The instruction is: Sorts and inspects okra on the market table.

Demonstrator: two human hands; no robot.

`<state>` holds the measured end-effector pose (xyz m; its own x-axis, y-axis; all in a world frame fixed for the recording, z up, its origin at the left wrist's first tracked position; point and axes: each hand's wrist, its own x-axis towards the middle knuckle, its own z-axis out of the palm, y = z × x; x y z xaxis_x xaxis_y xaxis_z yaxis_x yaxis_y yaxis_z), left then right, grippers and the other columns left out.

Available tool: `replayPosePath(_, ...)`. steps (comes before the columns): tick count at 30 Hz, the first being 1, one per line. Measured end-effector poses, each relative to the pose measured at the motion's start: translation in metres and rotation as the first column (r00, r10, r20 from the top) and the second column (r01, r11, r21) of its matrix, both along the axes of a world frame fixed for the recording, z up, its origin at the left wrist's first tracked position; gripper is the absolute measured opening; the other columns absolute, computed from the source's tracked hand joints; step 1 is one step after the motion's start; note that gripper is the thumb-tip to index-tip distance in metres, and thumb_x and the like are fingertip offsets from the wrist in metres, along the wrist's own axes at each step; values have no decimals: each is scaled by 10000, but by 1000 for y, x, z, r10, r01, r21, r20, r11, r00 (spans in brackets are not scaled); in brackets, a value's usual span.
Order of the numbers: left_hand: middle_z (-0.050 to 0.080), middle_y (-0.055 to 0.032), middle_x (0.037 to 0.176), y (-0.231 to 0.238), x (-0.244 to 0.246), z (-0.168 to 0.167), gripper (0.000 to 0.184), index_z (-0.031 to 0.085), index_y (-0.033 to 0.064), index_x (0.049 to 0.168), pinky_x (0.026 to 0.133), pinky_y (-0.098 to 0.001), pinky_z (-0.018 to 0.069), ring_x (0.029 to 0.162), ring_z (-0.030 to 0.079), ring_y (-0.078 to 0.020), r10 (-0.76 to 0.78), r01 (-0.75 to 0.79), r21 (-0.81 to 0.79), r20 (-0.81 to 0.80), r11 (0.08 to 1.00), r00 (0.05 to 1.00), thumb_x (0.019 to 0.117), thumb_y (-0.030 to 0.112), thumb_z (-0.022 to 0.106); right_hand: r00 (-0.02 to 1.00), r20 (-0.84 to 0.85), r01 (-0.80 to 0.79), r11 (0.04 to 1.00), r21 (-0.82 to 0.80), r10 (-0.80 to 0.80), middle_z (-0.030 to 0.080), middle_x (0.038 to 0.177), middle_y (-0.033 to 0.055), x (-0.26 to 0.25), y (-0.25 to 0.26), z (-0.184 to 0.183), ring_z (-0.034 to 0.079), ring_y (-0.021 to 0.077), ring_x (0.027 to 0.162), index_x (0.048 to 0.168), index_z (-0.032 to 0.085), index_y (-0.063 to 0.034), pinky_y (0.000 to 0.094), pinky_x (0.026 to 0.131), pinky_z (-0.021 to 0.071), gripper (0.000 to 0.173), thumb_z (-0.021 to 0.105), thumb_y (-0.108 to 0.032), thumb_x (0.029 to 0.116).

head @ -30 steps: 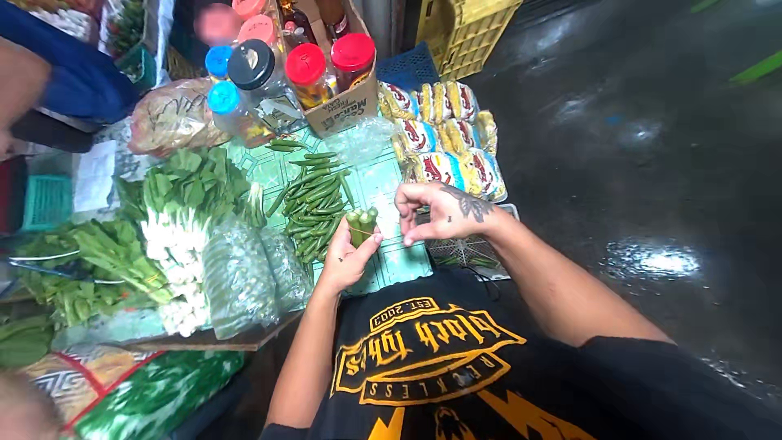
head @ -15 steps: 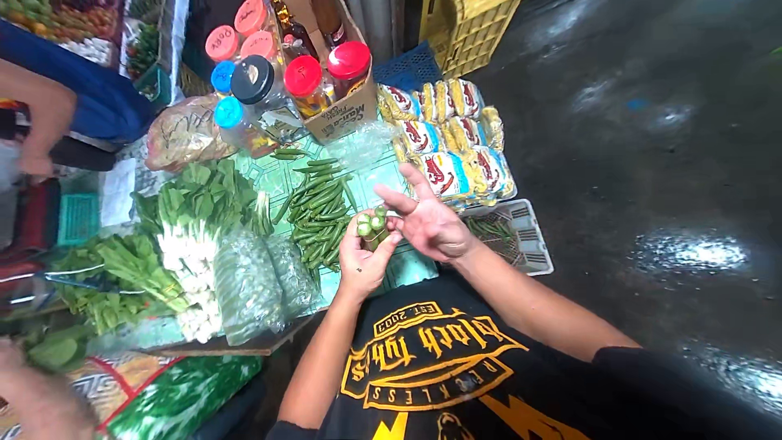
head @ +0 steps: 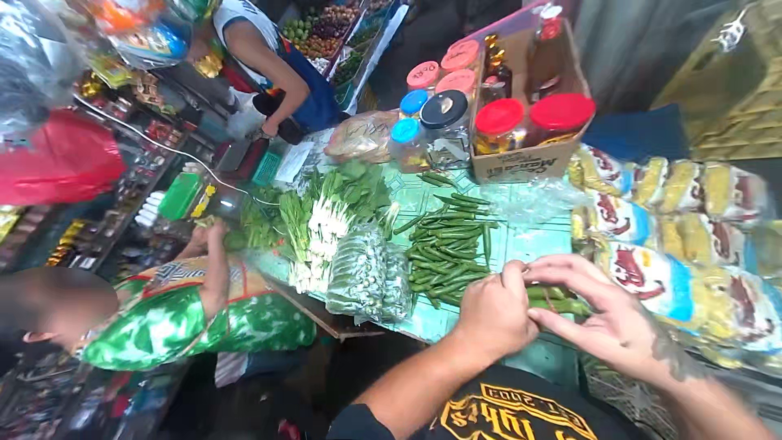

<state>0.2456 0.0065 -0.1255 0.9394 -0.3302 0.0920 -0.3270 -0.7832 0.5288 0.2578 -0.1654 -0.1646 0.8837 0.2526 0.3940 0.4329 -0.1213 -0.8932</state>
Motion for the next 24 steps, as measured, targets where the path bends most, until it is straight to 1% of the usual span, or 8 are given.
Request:
replayPosePath(2,727,-119,1009,2,-1,-2,744,490,-35,1390,748,-498,609,883,725,-283,-17,16,-9,-62,1000,998,720,94,788,999,27,-21,994,-106,24,716,1127,-32,0,-8,-4,676,80,1036,1008,780,-222,288,871,593,265,737,-433,853)
replayPosePath(4,736,-103,964,0,-1,-7,690,543,-9,1340,731,-506,606,844,727,-274,-47,45,-23,-108,999,993,730,152,823,999,2,-42,997,-60,42,733,1073,-25,1,-19,-5,700,85,955,955,778,-207,280,802,613,246,775,-420,831)
replayPosePath(10,761,-98,975,2,4,3,623,606,58,1319,794,-512,611,876,742,-249,-22,-17,-130,-292,991,956,769,221,850,979,-48,-202,953,-228,196,678,1297,26,-6,-25,14,635,107,1199,1327,676,-158,358,1036,542,440,640,-423,977)
replayPosePath(13,762,-63,966,4,5,-16,548,628,44,1254,838,-411,623,879,738,-160,-61,-54,-327,-333,944,941,802,249,860,995,-67,64,992,-109,-72,596,1417,96,-13,-47,19,586,180,1280,1438,559,-66,405,1083,514,676,647,-521,946)
replayPosePath(17,750,-21,934,1,7,-34,346,714,65,1102,823,-360,626,861,722,-104,-155,-2,-415,-344,910,926,851,281,814,964,58,265,954,-136,-260,382,1619,144,-19,-55,35,388,256,1484,1580,318,-11,475,1216,378,940,377,-727,974)
replayPosePath(19,733,-41,990,-5,7,-37,370,670,26,1154,853,-359,608,913,705,-101,-315,129,-466,-347,875,883,894,280,739,986,47,164,954,-252,-157,435,1591,153,-30,-27,22,423,261,1467,1578,354,-16,477,1197,395,947,528,-673,918)
replayPosePath(22,724,-70,1052,-8,9,-48,387,614,-7,1237,908,-370,599,980,702,-112,-460,234,-511,-374,827,806,917,195,696,998,-53,6,979,-203,-17,427,1605,134,-39,-19,1,408,235,1485,1599,334,-47,443,1217,368,866,413,-659,993)
replayPosePath(24,728,-66,1027,-10,15,-53,366,606,18,1250,889,-365,609,947,711,-123,-447,240,-459,-419,855,790,938,176,716,992,-55,107,981,-160,-117,424,1607,74,-38,-38,0,404,204,1480,1580,384,-98,460,1215,385,777,327,-651,1037)
